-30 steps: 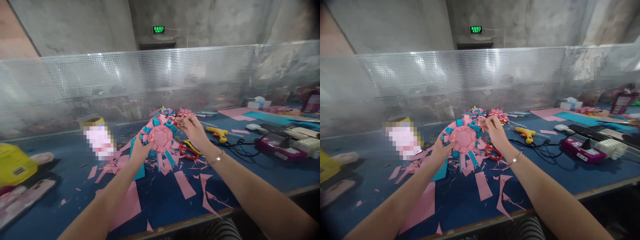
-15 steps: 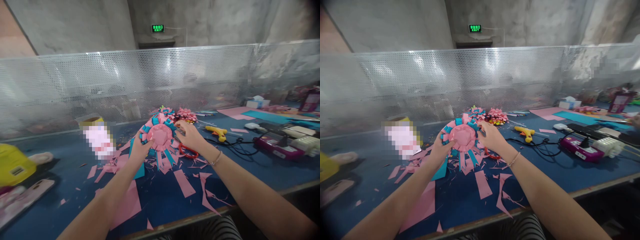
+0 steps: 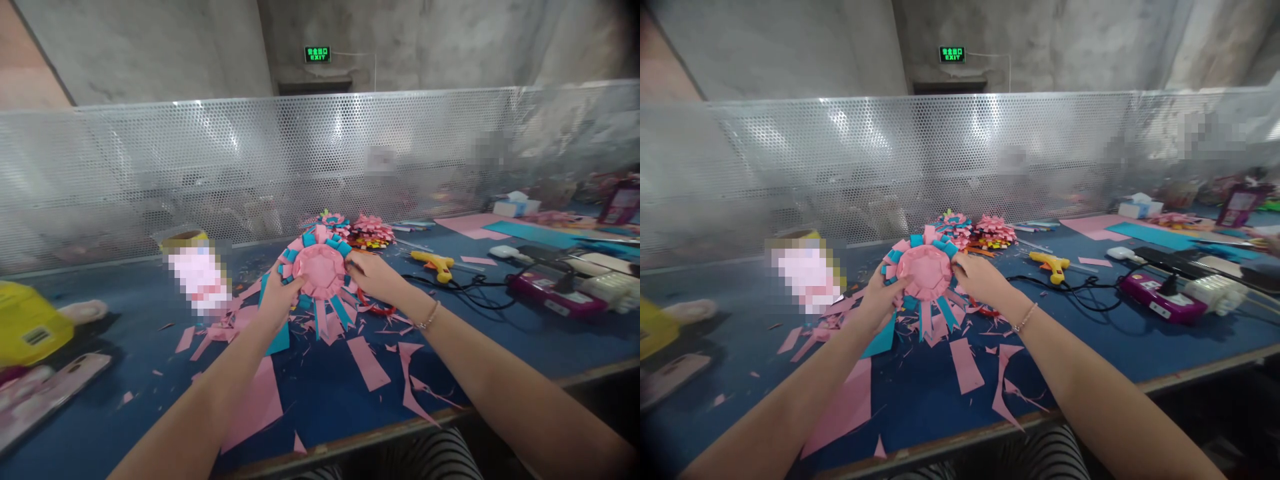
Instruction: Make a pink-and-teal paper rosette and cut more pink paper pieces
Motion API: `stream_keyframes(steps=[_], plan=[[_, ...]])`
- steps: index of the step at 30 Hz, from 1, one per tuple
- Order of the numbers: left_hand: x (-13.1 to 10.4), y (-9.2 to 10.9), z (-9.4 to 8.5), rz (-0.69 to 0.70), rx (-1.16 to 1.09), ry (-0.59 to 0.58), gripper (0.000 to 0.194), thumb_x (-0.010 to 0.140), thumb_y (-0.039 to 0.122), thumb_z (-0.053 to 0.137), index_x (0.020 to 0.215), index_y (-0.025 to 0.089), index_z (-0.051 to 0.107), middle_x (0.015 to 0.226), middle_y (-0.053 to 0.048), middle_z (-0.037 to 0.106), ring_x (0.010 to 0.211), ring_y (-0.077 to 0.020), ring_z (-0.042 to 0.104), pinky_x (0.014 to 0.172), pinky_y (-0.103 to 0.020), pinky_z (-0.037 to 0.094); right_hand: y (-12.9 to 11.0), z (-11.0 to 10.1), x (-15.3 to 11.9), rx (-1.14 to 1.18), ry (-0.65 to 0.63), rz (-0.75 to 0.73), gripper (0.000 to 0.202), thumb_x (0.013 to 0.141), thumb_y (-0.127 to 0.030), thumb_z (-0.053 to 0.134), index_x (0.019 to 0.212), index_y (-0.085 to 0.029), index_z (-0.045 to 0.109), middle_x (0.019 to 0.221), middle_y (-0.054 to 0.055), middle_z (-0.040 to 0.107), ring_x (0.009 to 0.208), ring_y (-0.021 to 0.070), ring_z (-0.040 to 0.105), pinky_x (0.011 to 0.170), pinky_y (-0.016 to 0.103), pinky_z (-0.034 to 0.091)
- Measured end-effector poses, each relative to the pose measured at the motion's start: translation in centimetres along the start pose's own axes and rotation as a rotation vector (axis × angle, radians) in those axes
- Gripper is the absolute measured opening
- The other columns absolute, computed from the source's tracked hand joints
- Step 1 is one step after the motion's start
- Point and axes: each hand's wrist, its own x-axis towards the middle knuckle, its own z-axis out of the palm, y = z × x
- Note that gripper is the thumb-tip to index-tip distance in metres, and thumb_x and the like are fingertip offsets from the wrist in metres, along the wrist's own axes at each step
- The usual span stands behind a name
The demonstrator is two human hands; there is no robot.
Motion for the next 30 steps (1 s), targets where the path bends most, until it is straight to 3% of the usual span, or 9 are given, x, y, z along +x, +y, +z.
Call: stream_keyframes(steps=[3,7,15,21,25,28,30], plan=[[0.0,0.0,0.0,0.009,-0.008,0.014,0.057,0.053,0.015,0.067,0.107,0.022,0.051,0.055,0.006,0.051,0.045,-0.0085,0.049,0.041,-0.018,0.038,-0.2,-0.2,0.0,0.003,0.008,0.006,0.019,0.084,-0.019,0.037,0.068,-0.020,0.048,0.064,0.002,0.052,0.062,0.0144,0.048,0.059,0.025,0.031],[0.0,0.1,0.2,0.014,-0.029,0.013,0.056,0.053,0.015,0.066,0.107,0.021,0.051,0.059,0.004,0.054,0.051,-0.0105,0.052,0.044,-0.019,0.041,-0.3,-0.5,0.1,0.048,0.047,0.017,0.018,0.078,-0.016,0.041,0.062,-0.019,0.045,0.057,-0.001,0.047,0.054,0.0115,0.043,0.053,0.023,0.027],[0.0,-0.1,0.0,0.067,0.046,0.054,0.052,0.053,0.014,0.065,0.103,0.021,0.052,0.059,0.005,0.053,0.045,-0.0075,0.047,0.043,-0.018,0.038,-0.8,-1.3,0.1,0.209,0.355,0.121,0.017,0.080,-0.022,0.040,0.068,-0.019,0.051,0.066,0.000,0.053,0.058,0.0127,0.046,0.055,0.023,0.031],[0.0,0.0,-0.3,0.264,0.255,0.075,0.041,0.061,0.020,0.062,0.100,0.019,0.051,0.083,0.000,0.059,0.062,-0.0090,0.052,0.057,-0.020,0.043,-2.2,-0.9,-0.3,0.361,0.309,0.026,0.019,0.080,-0.022,0.040,0.064,-0.020,0.049,0.068,0.001,0.050,0.063,0.0139,0.045,0.061,0.026,0.035],[0.0,0.0,-0.4,0.255,0.303,0.060,0.040,0.063,0.021,0.059,0.101,0.019,0.049,0.081,0.000,0.058,0.063,-0.0101,0.052,0.059,-0.023,0.043,-2.6,-0.1,-0.1,0.636,0.319,0.037,0.020,0.081,-0.027,0.040,0.062,-0.020,0.044,0.078,0.003,0.051,0.083,0.0169,0.048,0.074,0.029,0.038],[0.1,0.0,-0.3,0.244,0.340,0.072,0.039,0.063,0.022,0.059,0.101,0.019,0.049,0.081,0.000,0.058,0.063,-0.0104,0.052,0.060,-0.024,0.044,-2.6,0.4,0.0,0.955,0.222,0.121,0.021,0.083,-0.031,0.035,0.064,-0.021,0.036,0.063,-0.001,0.045,0.064,0.0140,0.048,0.066,0.028,0.040],[0.1,-0.1,-0.3,0.263,0.354,0.083,0.040,0.063,0.022,0.059,0.101,0.018,0.049,0.085,-0.001,0.058,0.069,-0.0117,0.054,0.065,-0.025,0.044,-2.5,0.5,0.0,0.991,0.191,0.171,0.022,0.084,-0.032,0.032,0.066,-0.021,0.033,0.054,-0.005,0.035,0.049,0.0114,0.041,0.056,0.026,0.039]])
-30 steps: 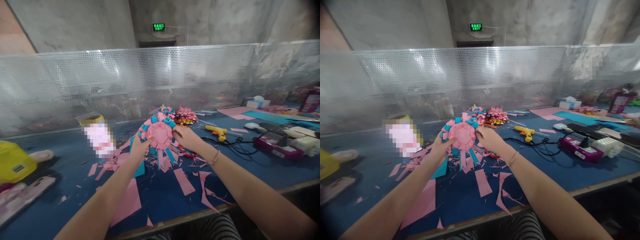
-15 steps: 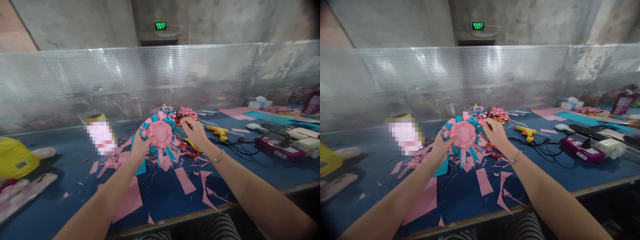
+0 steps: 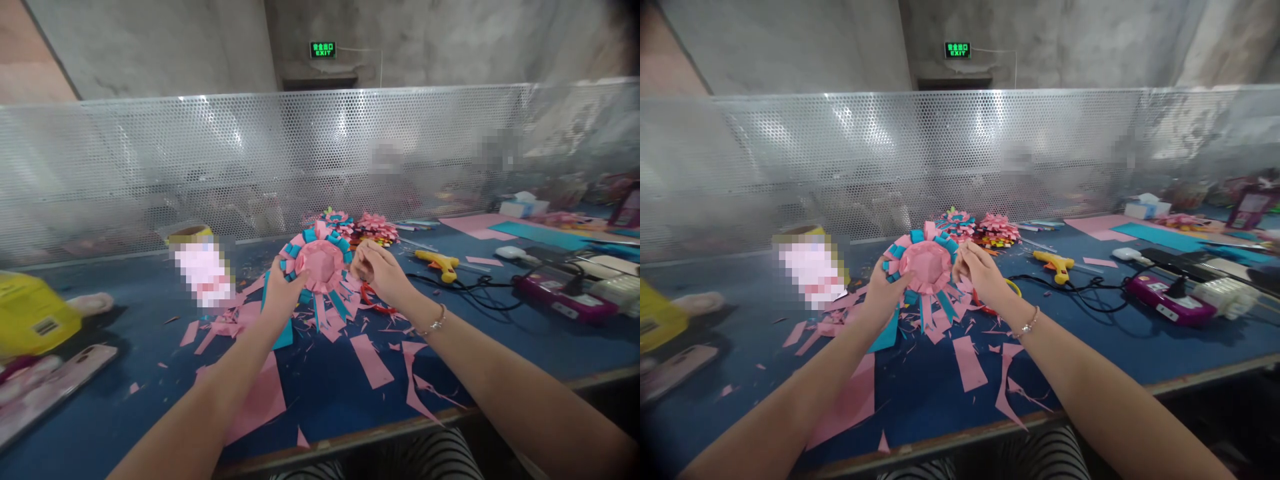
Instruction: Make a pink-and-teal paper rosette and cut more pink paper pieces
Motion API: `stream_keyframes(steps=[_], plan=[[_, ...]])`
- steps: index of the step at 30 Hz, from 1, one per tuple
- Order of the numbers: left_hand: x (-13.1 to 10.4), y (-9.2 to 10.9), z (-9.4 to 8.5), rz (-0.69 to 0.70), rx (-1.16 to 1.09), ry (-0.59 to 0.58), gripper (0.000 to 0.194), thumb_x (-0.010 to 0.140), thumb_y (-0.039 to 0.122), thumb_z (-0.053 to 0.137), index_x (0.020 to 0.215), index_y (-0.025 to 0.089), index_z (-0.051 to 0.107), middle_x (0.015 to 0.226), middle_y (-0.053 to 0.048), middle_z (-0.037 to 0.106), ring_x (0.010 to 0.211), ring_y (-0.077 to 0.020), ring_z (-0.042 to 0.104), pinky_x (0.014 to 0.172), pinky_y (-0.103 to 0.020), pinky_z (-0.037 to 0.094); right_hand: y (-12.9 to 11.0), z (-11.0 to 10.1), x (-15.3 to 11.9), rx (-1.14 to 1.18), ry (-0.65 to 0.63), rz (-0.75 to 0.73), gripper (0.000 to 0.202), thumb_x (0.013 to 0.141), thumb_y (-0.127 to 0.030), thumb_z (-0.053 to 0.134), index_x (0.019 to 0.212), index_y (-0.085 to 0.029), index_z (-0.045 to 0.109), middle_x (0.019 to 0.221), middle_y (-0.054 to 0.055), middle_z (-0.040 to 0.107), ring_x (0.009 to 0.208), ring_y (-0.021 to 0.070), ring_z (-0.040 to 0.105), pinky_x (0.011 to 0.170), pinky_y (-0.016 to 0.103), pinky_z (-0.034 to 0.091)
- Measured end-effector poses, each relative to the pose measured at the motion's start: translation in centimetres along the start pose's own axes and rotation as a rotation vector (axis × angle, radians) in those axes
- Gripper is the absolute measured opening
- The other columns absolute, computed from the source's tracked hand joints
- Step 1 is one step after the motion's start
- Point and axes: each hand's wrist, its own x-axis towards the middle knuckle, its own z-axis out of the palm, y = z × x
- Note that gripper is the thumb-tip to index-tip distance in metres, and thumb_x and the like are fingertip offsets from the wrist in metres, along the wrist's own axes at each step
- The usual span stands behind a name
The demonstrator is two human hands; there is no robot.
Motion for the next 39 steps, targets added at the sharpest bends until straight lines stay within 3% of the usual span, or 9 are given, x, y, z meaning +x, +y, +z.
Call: stream_keyframes(steps=[3,6,9,13,19,26,32,36,39], plan=[[0.1,-0.1,0.0,0.025,0.006,0.000,0.037,0.064,0.022,0.059,0.099,0.017,0.049,0.087,-0.002,0.058,0.075,-0.0131,0.055,0.070,-0.026,0.044,-0.1,-0.4,-0.1,-0.344,0.045,-0.033,0.019,0.084,-0.030,0.035,0.068,-0.021,0.036,0.054,-0.005,0.036,0.047,0.0104,0.036,0.050,0.023,0.032],[0.0,0.0,0.0,0.046,0.024,-0.006,0.035,0.065,0.024,0.058,0.097,0.018,0.047,0.085,-0.001,0.058,0.076,-0.0131,0.055,0.070,-0.027,0.044,-0.3,-0.8,-0.2,-0.739,-0.037,-0.086,0.007,0.081,-0.025,0.043,0.076,-0.019,0.044,0.055,-0.005,0.040,0.050,0.0105,0.038,0.051,0.023,0.027],[-0.2,0.4,-0.1,0.091,0.083,-0.010,0.030,0.065,0.024,0.057,0.093,0.018,0.047,0.082,0.000,0.056,0.074,-0.0128,0.053,0.070,-0.027,0.043,-0.4,-0.6,-0.3,-0.913,-0.094,-0.095,0.011,0.078,-0.023,0.048,0.088,-0.018,0.049,0.051,-0.006,0.037,0.048,0.0105,0.036,0.050,0.022,0.023],[-0.7,1.1,0.1,0.136,0.143,-0.009,0.026,0.066,0.024,0.056,0.089,0.018,0.047,0.076,0.001,0.054,0.069,-0.0119,0.051,0.068,-0.027,0.042,-0.5,0.0,-0.5,-0.970,-0.090,-0.059,0.022,0.076,-0.026,0.053,0.095,-0.016,0.052,0.053,-0.005,0.039,0.050,0.0107,0.038,0.050,0.022,0.023],[-1.7,1.8,0.7,0.166,0.157,-0.007,0.025,0.066,0.023,0.056,0.089,0.018,0.047,0.074,0.002,0.053,0.069,-0.0124,0.051,0.068,-0.026,0.041,0.0,0.5,-0.6,-0.915,0.011,-0.023,0.014,0.073,-0.030,0.058,0.077,-0.016,0.058,0.054,-0.004,0.045,0.049,0.0089,0.039,0.048,0.021,0.025],[-1.4,1.3,0.6,0.146,0.106,0.020,0.032,0.065,0.022,0.058,0.096,0.018,0.048,0.083,0.000,0.056,0.075,-0.0135,0.054,0.071,-0.027,0.043,0.4,0.4,-0.4,-0.710,0.040,-0.045,0.016,0.079,-0.027,0.048,0.067,-0.016,0.053,0.053,-0.003,0.049,0.048,0.0091,0.042,0.048,0.020,0.029],[0.2,-0.1,0.2,-0.026,-0.118,0.143,0.037,0.061,0.021,0.061,0.096,0.019,0.048,0.069,0.003,0.053,0.053,-0.0077,0.049,0.050,-0.021,0.041,0.7,-2.9,0.9,-0.920,0.167,-0.086,0.015,0.079,-0.027,0.048,0.067,-0.018,0.050,0.051,-0.003,0.046,0.047,0.0108,0.043,0.049,0.021,0.029],[0.6,-0.6,0.0,-0.200,-0.300,0.097,0.032,0.059,0.021,0.063,0.086,0.020,0.046,0.048,0.010,0.042,0.032,-0.0032,0.033,0.034,-0.016,0.028,2.2,-5.8,1.9,-1.089,0.200,-0.035,0.012,0.077,-0.022,0.048,0.066,-0.018,0.051,0.057,0.000,0.054,0.054,0.0134,0.049,0.052,0.022,0.031],[0.9,-0.8,-0.1,-0.302,-0.444,0.064,0.029,0.056,0.019,0.065,0.073,0.020,0.043,0.040,0.011,0.035,0.029,-0.0032,0.031,0.032,-0.016,0.025,3.1,-6.7,2.1,-1.210,0.188,0.036,0.013,0.078,-0.023,0.048,0.067,-0.018,0.054,0.060,0.002,0.057,0.057,0.0152,0.051,0.053,0.023,0.031]])
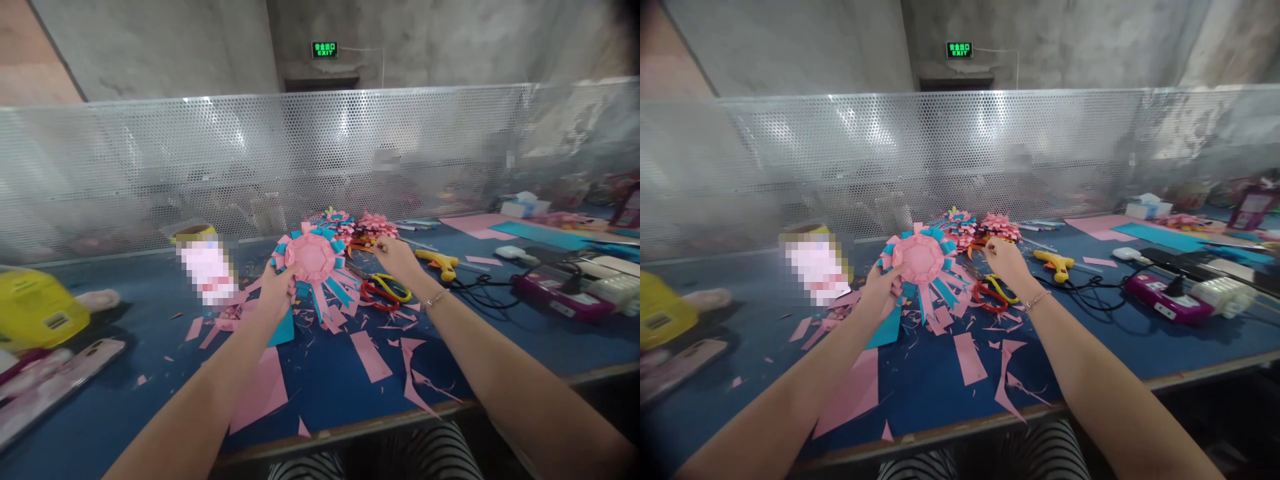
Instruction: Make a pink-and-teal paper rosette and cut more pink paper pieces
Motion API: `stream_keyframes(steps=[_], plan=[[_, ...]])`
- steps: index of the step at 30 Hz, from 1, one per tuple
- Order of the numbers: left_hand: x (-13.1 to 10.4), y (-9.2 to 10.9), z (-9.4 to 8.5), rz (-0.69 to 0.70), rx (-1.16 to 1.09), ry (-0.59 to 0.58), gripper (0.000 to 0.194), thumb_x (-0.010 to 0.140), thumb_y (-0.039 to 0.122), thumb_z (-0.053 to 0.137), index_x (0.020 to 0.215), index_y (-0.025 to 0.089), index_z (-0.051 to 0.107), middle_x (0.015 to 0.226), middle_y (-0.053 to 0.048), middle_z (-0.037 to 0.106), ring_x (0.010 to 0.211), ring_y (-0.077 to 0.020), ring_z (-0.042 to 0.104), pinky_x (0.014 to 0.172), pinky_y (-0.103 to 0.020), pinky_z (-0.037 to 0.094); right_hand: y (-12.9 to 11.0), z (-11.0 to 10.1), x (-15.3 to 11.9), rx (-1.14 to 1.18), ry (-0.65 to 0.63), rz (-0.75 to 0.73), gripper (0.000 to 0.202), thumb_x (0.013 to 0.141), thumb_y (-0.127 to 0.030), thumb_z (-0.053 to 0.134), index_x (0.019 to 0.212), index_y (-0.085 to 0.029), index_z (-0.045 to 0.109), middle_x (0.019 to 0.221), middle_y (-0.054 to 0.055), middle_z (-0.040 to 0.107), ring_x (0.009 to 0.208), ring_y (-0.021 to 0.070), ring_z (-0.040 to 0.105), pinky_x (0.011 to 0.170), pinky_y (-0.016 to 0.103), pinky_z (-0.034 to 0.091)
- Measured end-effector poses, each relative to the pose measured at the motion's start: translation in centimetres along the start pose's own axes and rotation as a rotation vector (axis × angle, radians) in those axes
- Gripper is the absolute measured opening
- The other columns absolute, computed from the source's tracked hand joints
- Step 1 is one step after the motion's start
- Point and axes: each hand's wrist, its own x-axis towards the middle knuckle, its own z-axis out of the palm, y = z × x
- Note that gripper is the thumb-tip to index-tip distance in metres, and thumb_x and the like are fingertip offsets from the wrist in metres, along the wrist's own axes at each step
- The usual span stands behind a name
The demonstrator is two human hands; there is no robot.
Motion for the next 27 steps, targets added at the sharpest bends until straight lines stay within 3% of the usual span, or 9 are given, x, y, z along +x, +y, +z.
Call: stream_keyframes(steps=[4,7,11,15,18,22,25,27], plan=[[0.8,0.5,-0.5,-0.131,-0.155,0.070,0.022,0.057,0.018,0.063,0.064,0.019,0.042,0.039,0.009,0.036,0.032,-0.0040,0.035,0.033,-0.016,0.031,-0.1,0.2,-0.2,-0.084,-0.101,0.043,0.014,0.080,-0.025,0.047,0.073,-0.018,0.058,0.069,0.004,0.061,0.064,0.0167,0.055,0.055,0.023,0.032],[1.5,1.2,-1.4,-0.119,-0.233,0.128,0.010,0.065,0.018,0.054,0.062,0.019,0.044,0.046,0.003,0.044,0.044,-0.0077,0.048,0.044,-0.019,0.044,-0.2,0.1,-0.4,-0.148,-0.185,0.040,0.016,0.080,-0.024,0.046,0.073,-0.018,0.059,0.071,0.005,0.062,0.068,0.0174,0.056,0.056,0.023,0.034],[2.0,1.8,-2.6,-0.068,-0.349,0.055,0.005,0.067,0.018,0.047,0.069,0.019,0.052,0.060,-0.004,0.055,0.068,-0.0130,0.058,0.060,-0.022,0.051,0.6,0.2,-0.7,-0.226,-0.213,0.018,0.016,0.080,-0.020,0.045,0.076,-0.015,0.060,0.077,0.009,0.062,0.072,0.0185,0.056,0.061,0.025,0.037],[2.1,2.1,-3.1,-0.033,-0.422,-0.022,0.012,0.065,0.022,0.047,0.074,0.018,0.054,0.065,-0.005,0.057,0.076,-0.0143,0.059,0.062,-0.022,0.051,1.5,0.4,-0.4,-0.226,-0.194,0.040,0.014,0.077,-0.016,0.047,0.072,-0.014,0.060,0.079,0.012,0.061,0.079,0.0203,0.056,0.068,0.027,0.039],[2.1,2.1,-2.6,-0.145,-0.377,-0.046,0.009,0.064,0.021,0.050,0.071,0.017,0.054,0.063,-0.005,0.058,0.068,-0.0130,0.058,0.056,-0.021,0.050,1.3,0.7,0.1,0.074,-0.168,0.159,0.013,0.074,-0.022,0.050,0.066,-0.015,0.057,0.071,0.007,0.060,0.075,0.0193,0.056,0.068,0.027,0.040],[1.4,1.2,-1.3,-0.287,0.017,-0.023,0.011,0.057,0.016,0.056,0.059,0.018,0.045,0.043,0.003,0.044,0.037,-0.0072,0.042,0.035,-0.019,0.035,-0.1,0.6,0.4,0.778,-0.176,0.381,0.012,0.071,-0.028,0.048,0.067,-0.017,0.051,0.066,0.002,0.057,0.065,0.0155,0.056,0.063,0.027,0.045],[0.9,0.2,-1.0,-0.241,0.383,-0.066,0.019,0.054,0.015,0.054,0.052,0.019,0.036,0.035,0.009,0.029,0.028,-0.0038,0.024,0.030,-0.017,0.016,-1.2,0.2,0.0,1.104,-0.206,0.448,0.009,0.072,-0.026,0.047,0.070,-0.018,0.049,0.078,0.005,0.060,0.075,0.0159,0.059,0.072,0.028,0.047],[1.0,-0.2,-1.3,-0.184,0.587,-0.086,0.018,0.054,0.018,0.052,0.051,0.019,0.035,0.034,0.009,0.027,0.028,-0.0048,0.023,0.032,-0.018,0.016,-1.8,-0.1,-0.3,1.212,-0.266,0.494,0.008,0.075,-0.024,0.044,0.074,-0.018,0.050,0.089,0.008,0.061,0.086,0.0166,0.059,0.079,0.029,0.047]])
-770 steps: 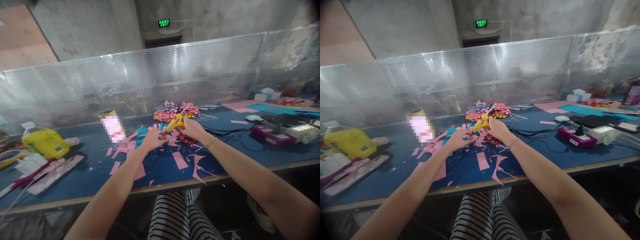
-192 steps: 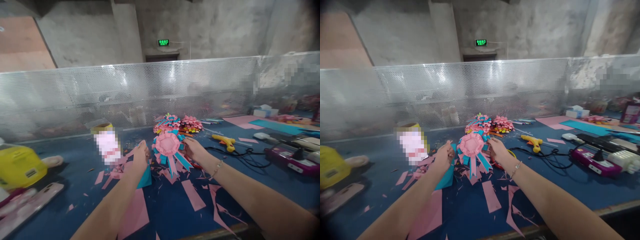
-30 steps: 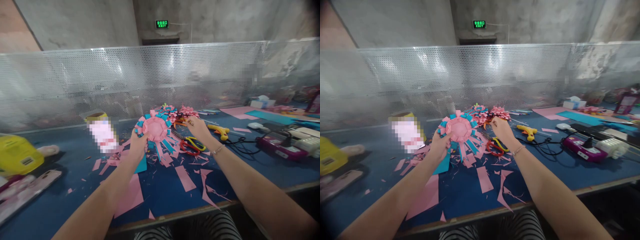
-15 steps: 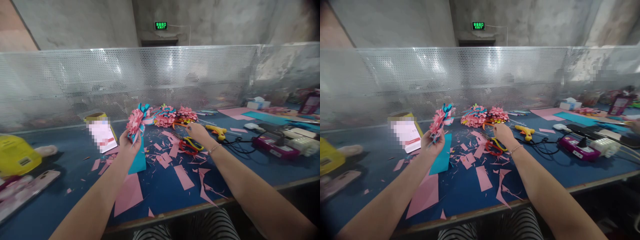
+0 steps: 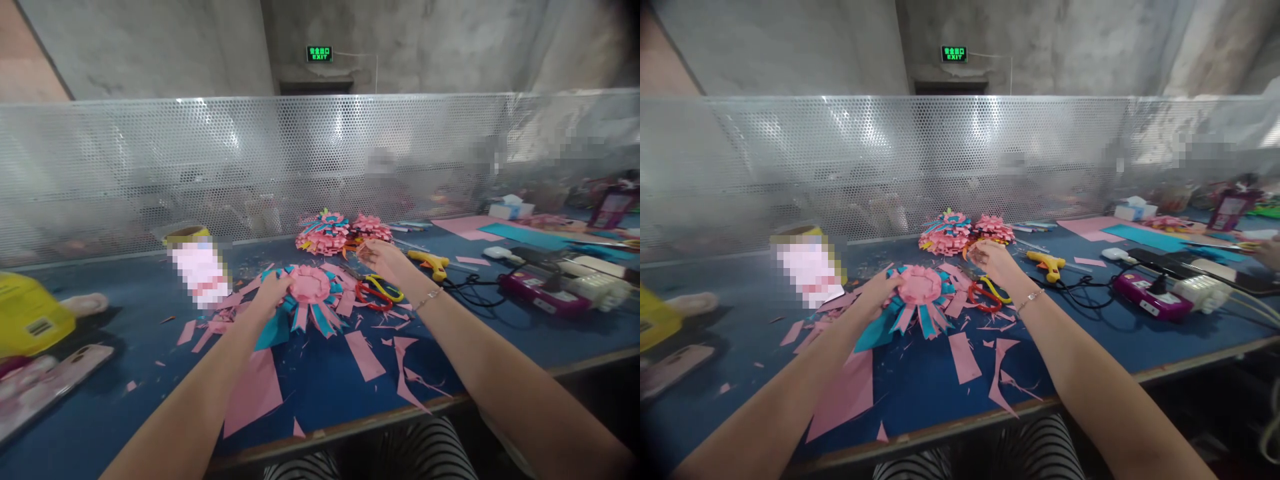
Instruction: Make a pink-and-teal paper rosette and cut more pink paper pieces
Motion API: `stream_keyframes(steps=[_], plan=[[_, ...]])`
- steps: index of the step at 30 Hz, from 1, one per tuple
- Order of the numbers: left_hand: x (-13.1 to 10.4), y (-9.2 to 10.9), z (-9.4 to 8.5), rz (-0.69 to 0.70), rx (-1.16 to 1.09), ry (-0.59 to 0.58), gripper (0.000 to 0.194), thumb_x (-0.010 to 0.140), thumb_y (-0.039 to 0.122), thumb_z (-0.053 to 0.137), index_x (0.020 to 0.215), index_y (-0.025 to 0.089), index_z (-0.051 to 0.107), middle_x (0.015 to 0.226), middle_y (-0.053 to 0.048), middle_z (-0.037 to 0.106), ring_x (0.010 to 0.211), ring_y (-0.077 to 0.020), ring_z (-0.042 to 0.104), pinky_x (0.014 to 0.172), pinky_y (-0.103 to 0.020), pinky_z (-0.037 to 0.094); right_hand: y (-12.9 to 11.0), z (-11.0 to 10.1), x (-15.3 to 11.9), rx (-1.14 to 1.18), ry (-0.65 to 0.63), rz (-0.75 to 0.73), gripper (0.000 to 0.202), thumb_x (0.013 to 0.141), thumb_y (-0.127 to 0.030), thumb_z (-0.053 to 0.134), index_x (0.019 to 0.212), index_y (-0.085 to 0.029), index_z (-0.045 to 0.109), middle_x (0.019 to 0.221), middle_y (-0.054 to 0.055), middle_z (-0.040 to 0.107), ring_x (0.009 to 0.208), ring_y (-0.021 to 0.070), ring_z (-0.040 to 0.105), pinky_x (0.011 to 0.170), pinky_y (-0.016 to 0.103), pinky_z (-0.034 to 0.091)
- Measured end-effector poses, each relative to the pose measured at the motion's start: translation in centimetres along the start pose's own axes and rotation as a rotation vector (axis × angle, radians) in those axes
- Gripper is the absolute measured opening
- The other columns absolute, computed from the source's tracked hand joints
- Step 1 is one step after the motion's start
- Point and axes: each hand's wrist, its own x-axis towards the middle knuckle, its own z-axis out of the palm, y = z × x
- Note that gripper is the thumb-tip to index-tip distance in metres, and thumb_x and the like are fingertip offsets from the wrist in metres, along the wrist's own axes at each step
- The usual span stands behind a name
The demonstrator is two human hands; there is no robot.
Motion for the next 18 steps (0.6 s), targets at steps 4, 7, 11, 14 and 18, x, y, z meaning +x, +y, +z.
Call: stream_keyframes(steps=[4,7,11,14,18], plan=[[1.0,-0.6,-0.7,0.159,0.319,0.232,0.018,0.054,0.026,0.058,0.066,0.019,0.046,0.055,-0.001,0.053,0.053,-0.0176,0.054,0.048,-0.026,0.039,-0.7,0.7,-0.6,0.146,-0.047,0.114,0.019,0.081,-0.023,0.034,0.083,-0.017,0.053,0.110,0.012,0.056,0.101,0.0160,0.055,0.089,0.028,0.043],[1.6,-0.9,-0.8,0.265,0.430,0.301,0.034,0.056,0.026,0.058,0.086,0.016,0.048,0.096,-0.016,0.059,0.094,-0.0295,0.055,0.076,-0.037,0.041,-1.0,0.9,-0.5,0.072,-0.072,0.122,0.034,0.084,-0.022,0.022,0.097,-0.014,0.052,0.120,0.014,0.050,0.106,0.0155,0.052,0.089,0.028,0.043],[1.7,-1.2,-0.3,0.251,0.427,0.199,0.036,0.062,0.027,0.055,0.094,0.014,0.047,0.112,-0.020,0.052,0.109,-0.0309,0.047,0.088,-0.041,0.035,-0.5,0.3,-0.3,-0.045,-0.043,0.097,0.040,0.083,-0.016,0.023,0.115,-0.011,0.046,0.123,0.014,0.048,0.109,0.0153,0.049,0.091,0.028,0.042],[1.5,-1.1,-0.1,0.266,0.382,0.161,0.032,0.064,0.026,0.054,0.093,0.014,0.048,0.113,-0.018,0.052,0.108,-0.0276,0.048,0.090,-0.039,0.036,0.2,-0.3,-0.4,-0.131,-0.018,0.027,0.045,0.078,-0.010,0.034,0.122,-0.015,0.041,0.124,0.011,0.047,0.108,0.0161,0.050,0.090,0.029,0.043],[1.2,-0.5,-0.2,0.299,0.337,0.204,0.026,0.062,0.022,0.055,0.087,0.016,0.049,0.106,-0.014,0.056,0.104,-0.0253,0.051,0.091,-0.040,0.035,0.9,-0.5,-0.2,-0.141,-0.075,-0.018,0.050,0.076,-0.008,0.038,0.125,-0.016,0.037,0.119,0.011,0.052,0.102,0.0166,0.054,0.085,0.031,0.045]])
